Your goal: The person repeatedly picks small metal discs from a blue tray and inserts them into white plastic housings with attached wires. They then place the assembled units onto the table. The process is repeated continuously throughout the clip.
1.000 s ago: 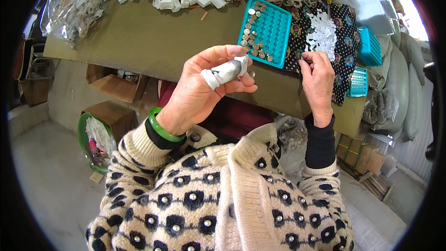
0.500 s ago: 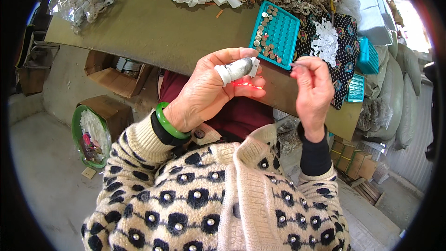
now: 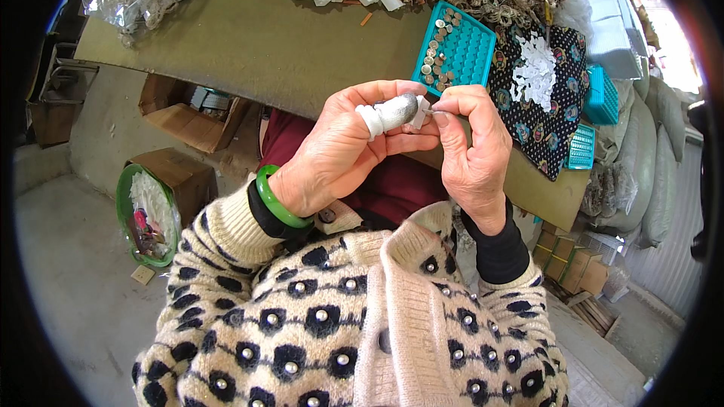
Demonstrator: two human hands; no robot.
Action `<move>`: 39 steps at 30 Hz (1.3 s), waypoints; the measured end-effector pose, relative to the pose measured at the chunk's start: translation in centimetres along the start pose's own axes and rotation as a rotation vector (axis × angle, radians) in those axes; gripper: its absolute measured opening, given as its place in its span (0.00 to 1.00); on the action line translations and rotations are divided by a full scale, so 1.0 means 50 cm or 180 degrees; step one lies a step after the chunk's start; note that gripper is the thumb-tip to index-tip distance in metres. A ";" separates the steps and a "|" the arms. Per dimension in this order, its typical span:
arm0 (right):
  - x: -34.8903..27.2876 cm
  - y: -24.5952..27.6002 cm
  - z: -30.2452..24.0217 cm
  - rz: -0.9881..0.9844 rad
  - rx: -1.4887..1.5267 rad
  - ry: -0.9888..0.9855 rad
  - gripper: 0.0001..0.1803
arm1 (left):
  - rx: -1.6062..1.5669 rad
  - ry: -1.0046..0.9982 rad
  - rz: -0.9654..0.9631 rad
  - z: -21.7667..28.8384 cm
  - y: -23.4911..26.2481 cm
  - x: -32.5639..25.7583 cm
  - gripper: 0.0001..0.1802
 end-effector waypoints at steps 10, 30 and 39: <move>0.006 0.004 0.006 -0.0035 0.0302 0.0004 0.06 | 0.0434 -0.0147 0.0454 0.006 -0.013 -0.009 0.13; 0.118 0.084 0.089 -0.0299 0.0094 -0.0272 0.02 | 0.0447 -0.0128 0.0238 0.032 -0.030 0.014 0.14; 0.280 0.099 0.291 0.1018 -0.1537 -0.0231 0.10 | 0.0819 -0.0286 0.0547 0.052 0.014 0.040 0.11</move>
Point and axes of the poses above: each hand's wrist, its own x-axis towards the middle knuckle, its own y-axis out of the back of the hand, z = x × y, the point moved 3 cm from there along x, towards the middle knuckle, and after that the axes turned 4 degrees about -x, right-handed, at the moved point
